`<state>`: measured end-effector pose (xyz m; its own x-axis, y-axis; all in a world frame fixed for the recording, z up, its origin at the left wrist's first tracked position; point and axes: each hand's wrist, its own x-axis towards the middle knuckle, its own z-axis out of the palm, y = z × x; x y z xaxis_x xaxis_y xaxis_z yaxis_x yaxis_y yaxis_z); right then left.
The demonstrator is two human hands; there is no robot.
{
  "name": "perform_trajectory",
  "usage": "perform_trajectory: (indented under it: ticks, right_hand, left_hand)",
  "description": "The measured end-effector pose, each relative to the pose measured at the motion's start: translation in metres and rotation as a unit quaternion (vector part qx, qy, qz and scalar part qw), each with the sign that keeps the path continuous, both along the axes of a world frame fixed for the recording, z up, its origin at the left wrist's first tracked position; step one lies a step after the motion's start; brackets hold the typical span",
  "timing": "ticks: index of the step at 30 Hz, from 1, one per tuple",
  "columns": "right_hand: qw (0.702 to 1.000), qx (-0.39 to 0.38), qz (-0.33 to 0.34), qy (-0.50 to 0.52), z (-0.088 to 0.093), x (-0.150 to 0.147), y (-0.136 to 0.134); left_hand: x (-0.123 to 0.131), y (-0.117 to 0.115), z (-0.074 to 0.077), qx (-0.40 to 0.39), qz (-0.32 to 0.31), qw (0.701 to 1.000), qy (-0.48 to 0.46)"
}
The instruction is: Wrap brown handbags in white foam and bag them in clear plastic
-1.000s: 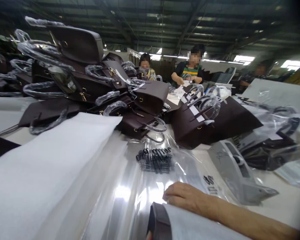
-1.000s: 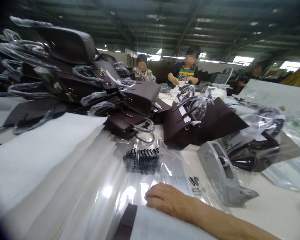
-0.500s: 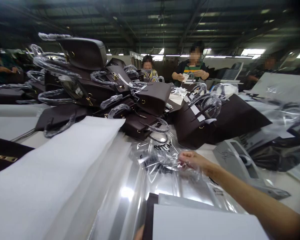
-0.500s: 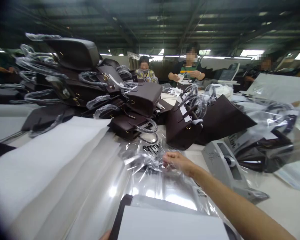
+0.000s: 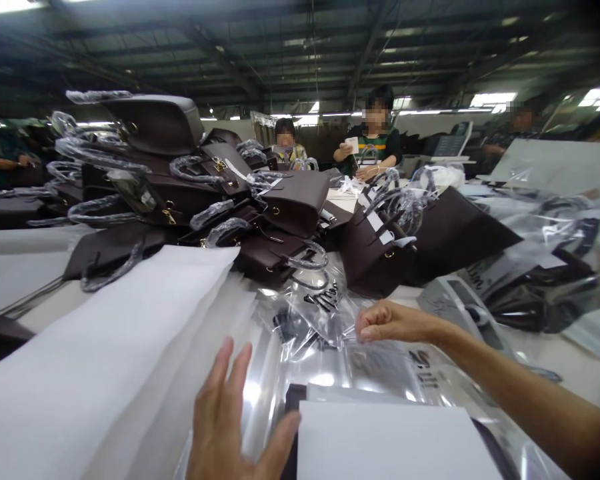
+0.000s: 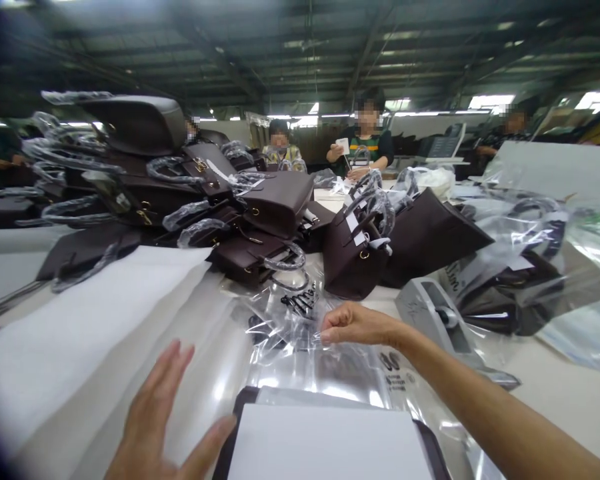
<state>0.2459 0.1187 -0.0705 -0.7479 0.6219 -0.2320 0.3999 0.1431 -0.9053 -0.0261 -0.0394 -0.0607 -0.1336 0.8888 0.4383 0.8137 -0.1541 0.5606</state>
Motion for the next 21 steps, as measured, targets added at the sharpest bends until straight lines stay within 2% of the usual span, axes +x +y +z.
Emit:
perform_trajectory:
  ticks: [2, 4, 7, 10, 12, 14, 17, 21]
  right_hand:
    - [1.0, 0.013, 0.023, -0.014, 0.005, -0.001, -0.001]
    - [0.998, 0.028, 0.042, -0.029, 0.011, -0.001, -0.002]
    - [0.996, 0.051, 0.046, -0.053, 0.025, 0.005, -0.01]
    - [0.985, 0.148, -0.019, -0.083, 0.043, 0.013, -0.032]
    - [0.959, 0.251, -0.072, -0.113, 0.052, 0.016, -0.052]
    - [0.925, 0.337, -0.091, -0.149, 0.054, 0.015, -0.072]
    - [0.88, 0.423, -0.088, -0.2, 0.046, 0.011, -0.091]
    - [0.827, 0.492, -0.079, -0.26, 0.029, 0.01, -0.092]
  left_hand:
    - [0.005, 0.03, 0.012, 0.085, -0.013, 0.987, 0.138]
    - [0.012, 0.056, 0.026, 0.086, -0.072, 0.967, 0.227]
    - [0.018, 0.079, 0.042, 0.022, -0.177, 0.949, 0.261]
    - [0.016, 0.084, 0.045, -0.024, -0.2, 0.943, 0.264]
    - [0.014, 0.083, 0.043, -0.034, -0.197, 0.944, 0.263]
    - [0.014, 0.082, 0.04, -0.04, -0.199, 0.944, 0.261]
    - [0.015, 0.082, 0.037, -0.044, -0.196, 0.946, 0.254]
    - [0.017, 0.082, 0.038, -0.05, -0.186, 0.947, 0.258]
